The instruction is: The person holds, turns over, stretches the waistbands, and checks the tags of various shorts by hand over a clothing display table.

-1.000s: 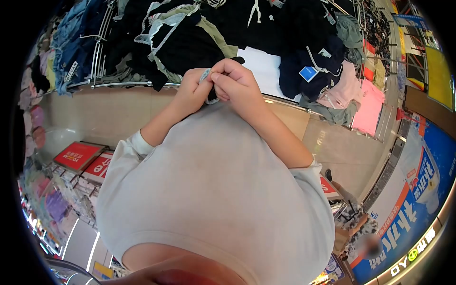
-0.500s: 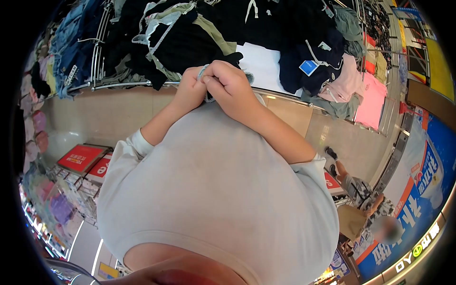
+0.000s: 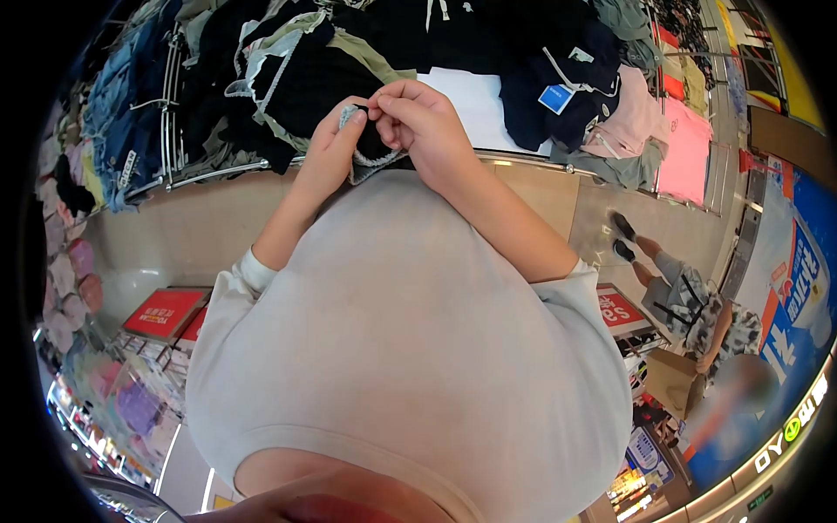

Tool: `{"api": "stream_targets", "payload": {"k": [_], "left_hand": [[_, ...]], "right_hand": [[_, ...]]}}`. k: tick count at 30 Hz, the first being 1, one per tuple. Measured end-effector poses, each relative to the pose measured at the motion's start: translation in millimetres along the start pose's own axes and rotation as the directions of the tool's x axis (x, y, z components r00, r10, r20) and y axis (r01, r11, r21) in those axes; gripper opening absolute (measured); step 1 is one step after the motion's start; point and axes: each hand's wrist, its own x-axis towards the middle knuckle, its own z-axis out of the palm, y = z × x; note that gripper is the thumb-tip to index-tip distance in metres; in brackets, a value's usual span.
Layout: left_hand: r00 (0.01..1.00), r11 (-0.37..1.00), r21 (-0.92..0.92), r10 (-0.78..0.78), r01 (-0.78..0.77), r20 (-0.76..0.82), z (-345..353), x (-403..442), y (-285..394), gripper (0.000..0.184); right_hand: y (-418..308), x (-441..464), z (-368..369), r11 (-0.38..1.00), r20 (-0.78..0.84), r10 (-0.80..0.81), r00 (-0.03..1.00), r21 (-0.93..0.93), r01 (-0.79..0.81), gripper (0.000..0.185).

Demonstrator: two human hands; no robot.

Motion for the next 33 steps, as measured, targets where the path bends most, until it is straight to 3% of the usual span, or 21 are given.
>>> {"api": "stream_targets", "payload": {"k": [6, 8, 12, 15, 16, 18, 19, 21, 24, 27, 29, 30, 31, 33], "left_hand": [[0.998, 0.994, 0.096, 0.053, -0.051, -0.016, 2.2, 5.7, 2.0, 0.019], [1.0, 0.959, 0.281, 0.028, -0.026, -0.003, 3.2, 6.0, 8.9, 0.018], [0.999, 0.938, 0.348, 0.016, -0.003, -0.035, 6.9, 4.2, 0.2, 0.019], [0.992, 0.933, 0.354, 0.094, -0.058, -0.085, 10.2, 4.4, -8.4, 0.021], [0.992, 0.941, 0.335, 0.085, -0.048, -0.096, 10.5, 4.9, -11.8, 0.021], [0.99, 0.948, 0.316, 0.078, -0.038, -0.116, 11.6, 3.6, -18.8, 0.022], [0.99, 0.973, 0.229, 0.065, -0.035, -0.128, 13.4, 2.6, -22.5, 0.022], [0.988, 0.989, 0.142, 0.052, -0.031, -0.144, 14.7, 0.6, -24.7, 0.022], [0.986, 0.998, 0.026, -0.046, 0.051, -0.161, 15.1, -0.3, -24.5, 0.022], [0.978, 0.997, -0.031, -0.069, 0.064, -0.197, 19.3, -1.6, -23.4, 0.023], [0.933, 0.991, -0.023, -0.129, 0.129, -0.336, 21.4, -0.6, -18.7, 0.024], [0.895, 0.956, -0.209, -0.272, 0.208, -0.353, 14.3, 6.3, -20.8, 0.026], [0.909, 0.961, -0.16, -0.268, 0.227, -0.319, 12.3, 2.8, -21.2, 0.026], [0.921, 0.963, -0.11, -0.269, 0.247, -0.282, 11.7, 0.0, -19.6, 0.026]], "right_hand": [[1.3, -1.7, -1.8, 0.992, -0.024, -0.006, 1.0, -0.125, 0.003, 0.008], [2.6, -1.6, -6.2, 0.987, -0.021, 0.013, 1.0, -0.161, -0.016, 0.009], [1.7, -4.1, -4.8, 0.971, 0.016, 0.049, 0.999, -0.233, -0.044, 0.008], [5.7, -3.3, -5.8, 0.968, 0.06, 0.082, 0.995, -0.244, -0.065, 0.008], [5.8, -4.1, -6.3, 0.967, 0.064, 0.083, 0.995, -0.245, -0.065, 0.008], [6.0, -7.0, -5.5, 0.802, 0.093, 0.007, 0.996, -0.595, 0.05, 0.007], [6.7, -7.6, -4.4, 0.802, 0.099, 0.01, 0.995, -0.595, 0.051, 0.007], [7.5, -10.2, -1.1, 0.601, 0.246, -0.181, 0.952, -0.739, 0.305, 0.009], [-1.5, -17.2, 10.0, 0.506, 0.278, -0.192, 0.941, -0.793, 0.338, 0.009], [0.4, -16.9, 9.1, 0.5, 0.254, -0.164, 0.953, -0.811, 0.303, 0.008], [6.4, -23.6, 8.2, 0.539, 0.289, -0.098, 0.952, -0.789, 0.295, 0.008], [8.8, -25.5, 7.4, 0.577, 0.323, -0.034, 0.946, -0.766, 0.283, 0.008], [10.2, -23.7, 5.9, 0.577, 0.328, -0.031, 0.944, -0.765, 0.285, 0.008], [10.8, -21.6, 2.1, 0.499, 0.341, -0.211, 0.916, -0.768, 0.401, 0.007]]}}
